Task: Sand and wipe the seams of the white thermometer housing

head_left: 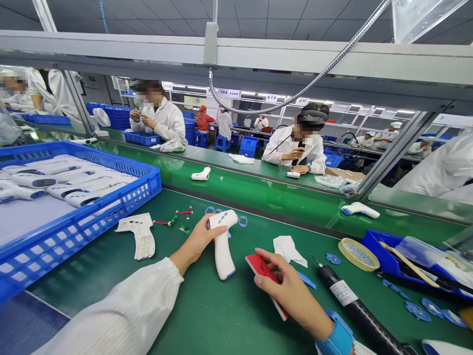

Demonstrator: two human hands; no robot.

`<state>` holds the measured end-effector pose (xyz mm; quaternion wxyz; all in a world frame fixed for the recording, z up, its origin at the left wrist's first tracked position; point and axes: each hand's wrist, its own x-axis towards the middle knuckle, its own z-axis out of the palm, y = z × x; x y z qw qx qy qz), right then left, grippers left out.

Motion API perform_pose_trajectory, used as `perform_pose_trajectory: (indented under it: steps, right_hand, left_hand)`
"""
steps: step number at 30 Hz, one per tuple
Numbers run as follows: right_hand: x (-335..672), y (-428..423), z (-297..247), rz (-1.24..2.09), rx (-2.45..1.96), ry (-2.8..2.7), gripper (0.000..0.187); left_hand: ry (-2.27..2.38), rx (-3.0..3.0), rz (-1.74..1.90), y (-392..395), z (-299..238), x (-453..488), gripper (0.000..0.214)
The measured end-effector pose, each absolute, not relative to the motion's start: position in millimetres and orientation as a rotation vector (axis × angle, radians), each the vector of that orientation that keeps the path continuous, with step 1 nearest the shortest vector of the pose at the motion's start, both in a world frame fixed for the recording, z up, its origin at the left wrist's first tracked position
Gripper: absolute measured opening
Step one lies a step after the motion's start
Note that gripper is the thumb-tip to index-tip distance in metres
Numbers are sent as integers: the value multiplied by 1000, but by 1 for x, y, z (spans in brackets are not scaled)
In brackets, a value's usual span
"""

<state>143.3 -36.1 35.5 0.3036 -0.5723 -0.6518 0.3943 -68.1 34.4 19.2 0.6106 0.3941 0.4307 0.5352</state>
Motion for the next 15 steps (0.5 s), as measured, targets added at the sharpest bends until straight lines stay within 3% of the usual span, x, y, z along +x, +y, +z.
perform_pose_trajectory:
  steps: [7,11,15]
  right_hand:
    - [137,-36,46,1387,-1404,-1478,48]
    - [134,-32,46,1355,-1448,-1589,46]
    - [134,-28,37,1215,-1507,-1791,58]
  left_hand:
    - [1091,1101,1040,47,17,-90,59]
    - [1042,1218,870,53,30,-95,54]
    - [1037,1289,784,62,35,-99,49]
